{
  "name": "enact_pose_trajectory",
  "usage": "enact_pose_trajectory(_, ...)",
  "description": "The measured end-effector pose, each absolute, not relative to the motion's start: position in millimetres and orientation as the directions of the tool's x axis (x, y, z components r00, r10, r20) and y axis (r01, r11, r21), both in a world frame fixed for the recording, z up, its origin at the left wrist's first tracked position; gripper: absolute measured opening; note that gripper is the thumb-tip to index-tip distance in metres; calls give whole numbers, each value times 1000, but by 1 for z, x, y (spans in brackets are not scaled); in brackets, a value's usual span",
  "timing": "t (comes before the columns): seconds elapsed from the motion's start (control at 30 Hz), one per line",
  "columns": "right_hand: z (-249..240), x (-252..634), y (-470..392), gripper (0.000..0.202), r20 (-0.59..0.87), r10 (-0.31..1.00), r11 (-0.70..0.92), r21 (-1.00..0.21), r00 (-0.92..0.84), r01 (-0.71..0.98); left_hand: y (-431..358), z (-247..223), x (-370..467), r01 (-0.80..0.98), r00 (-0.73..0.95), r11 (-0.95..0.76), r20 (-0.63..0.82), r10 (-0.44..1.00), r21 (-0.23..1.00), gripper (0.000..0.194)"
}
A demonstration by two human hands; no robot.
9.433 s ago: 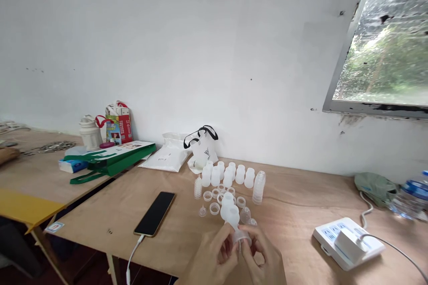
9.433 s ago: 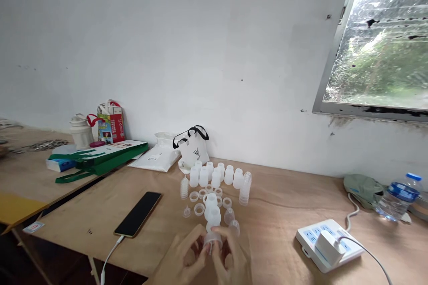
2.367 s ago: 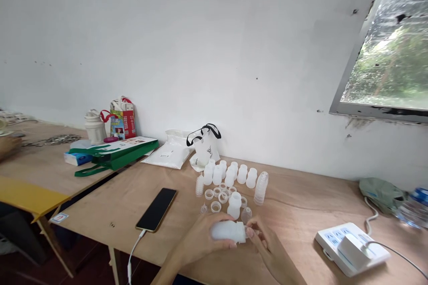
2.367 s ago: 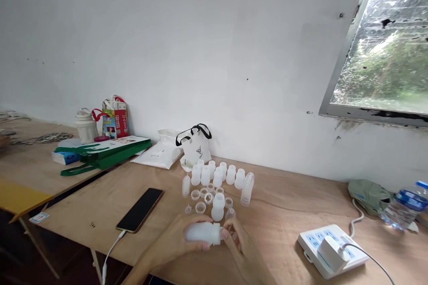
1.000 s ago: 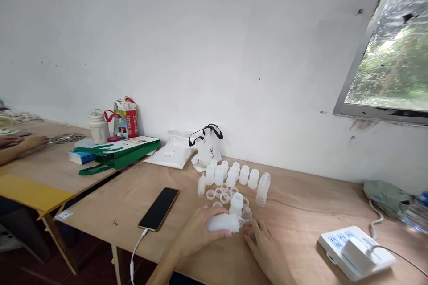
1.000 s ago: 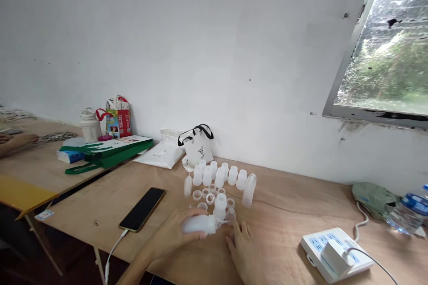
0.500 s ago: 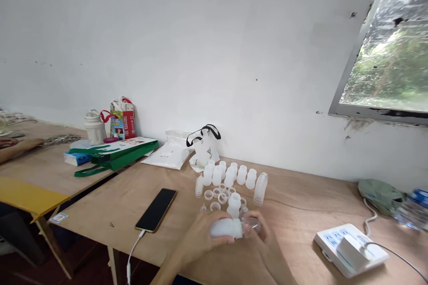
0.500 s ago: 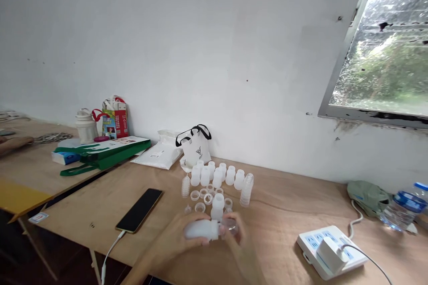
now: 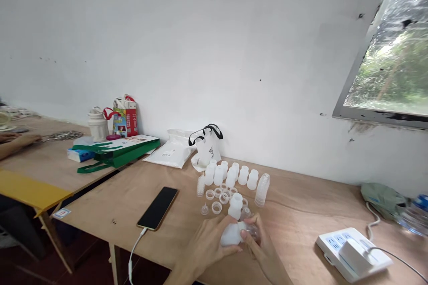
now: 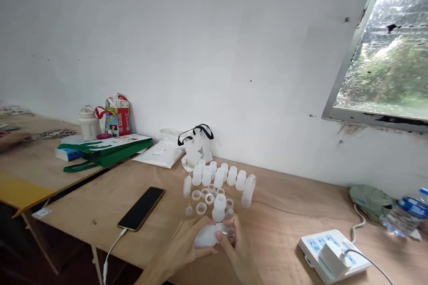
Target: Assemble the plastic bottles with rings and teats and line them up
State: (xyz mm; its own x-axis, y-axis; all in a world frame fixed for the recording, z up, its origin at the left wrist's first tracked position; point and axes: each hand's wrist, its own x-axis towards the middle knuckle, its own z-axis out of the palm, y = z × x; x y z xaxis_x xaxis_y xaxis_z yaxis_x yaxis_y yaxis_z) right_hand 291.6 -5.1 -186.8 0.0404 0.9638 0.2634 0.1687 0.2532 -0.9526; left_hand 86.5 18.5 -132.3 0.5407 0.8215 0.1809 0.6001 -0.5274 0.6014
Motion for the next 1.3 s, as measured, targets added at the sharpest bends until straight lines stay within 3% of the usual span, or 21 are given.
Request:
enact_pose_trajectory(0.23,-184,292,-10,46,237,965,256,-942,-108,217,13,-133,87,644,592,-592,174,787,484,51)
enact_pose_trajectory(0.53,-200,276,-7,46,207,966,194,-976,-155,-95,9,-128,83,655,587,-616,219,780,438,46)
enact_pose_trajectory(0.77,-181,283,-11,52,207,973,187,-966,-101,-178,8,-127,93,467,577,-603,294,762,647,49)
enact_pose_trajectory(0.93,-164,287,-18,53,243,970,241,-960,6,-145,3,-128,100,386,558,-447,181,809,807,57)
enact_pose_trajectory(1.1,-160,293,-16,55,195,981,195,-980,-16,-29,2,-135,103,266,686,-404,123,717,875,75)
enact_pose_trajectory(1.2,-160,307,-10,57,196,980,188,-972,47,140,11,-156,107,295,730,-483,132,671,824,76)
enact_pose_trajectory(1.3,-162,332,-3,61,243,935,133,-915,258,382,18,-183,113,413,800,-635,73,595,653,59)
